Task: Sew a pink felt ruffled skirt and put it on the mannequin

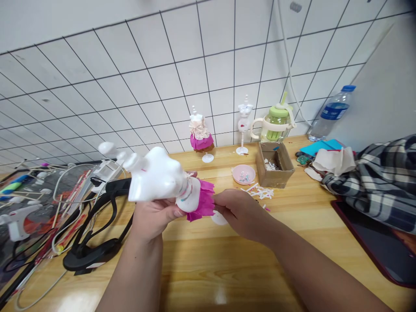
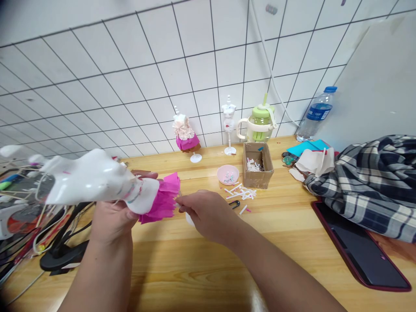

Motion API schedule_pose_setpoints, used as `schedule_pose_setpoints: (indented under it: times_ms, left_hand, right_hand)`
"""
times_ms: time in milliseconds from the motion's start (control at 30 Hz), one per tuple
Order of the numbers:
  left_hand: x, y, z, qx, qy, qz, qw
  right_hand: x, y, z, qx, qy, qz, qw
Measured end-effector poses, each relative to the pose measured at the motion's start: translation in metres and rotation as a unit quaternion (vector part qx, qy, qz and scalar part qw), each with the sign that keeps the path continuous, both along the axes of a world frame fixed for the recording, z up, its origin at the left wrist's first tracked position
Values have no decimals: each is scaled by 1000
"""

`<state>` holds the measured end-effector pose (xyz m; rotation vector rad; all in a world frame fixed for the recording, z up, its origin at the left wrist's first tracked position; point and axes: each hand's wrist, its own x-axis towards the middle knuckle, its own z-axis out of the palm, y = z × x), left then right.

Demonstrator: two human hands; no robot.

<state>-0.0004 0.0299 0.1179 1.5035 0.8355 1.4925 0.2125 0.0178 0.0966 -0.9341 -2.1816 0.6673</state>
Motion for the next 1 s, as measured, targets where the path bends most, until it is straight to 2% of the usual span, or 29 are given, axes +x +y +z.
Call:
schedule_pose_setpoints:
  times_ms: [67, 167, 267, 500, 567, 700, 833, 1000]
  left_hand:
    - [-1, 7, -2, -23, -18, -11, 1000]
    - [-1, 16, -2, -60, -61, 7, 996]
    - [0, 21, -1, -72, -37, 30, 996]
    - [9, 18, -4, -15, 26, 156, 987]
    - [14, 16, -3, -12, 52, 161, 985]
    - [21, 14, -2, -24, 69, 130, 989]
    - [24, 13, -4, -19, 56, 111, 992]
    - [27, 7, -3, 16, 103, 129, 986]
  right_hand:
    - [1, 1, -2, -16, 12, -20, 1000]
    - [3, 5, -7, -36, 39, -92, 994]
    - [3, 8, -10, -33, 42, -133, 990]
    - [0, 7, -10, -36, 49, -148, 987]
    - [0, 7, -10, -42, 54, -151, 986]
    - [-1, 7, -10, -61, 86, -139, 985]
    - [-4, 5, -10, -139, 140, -102, 975]
    - [-2, 3, -3, -301, 211, -32, 930]
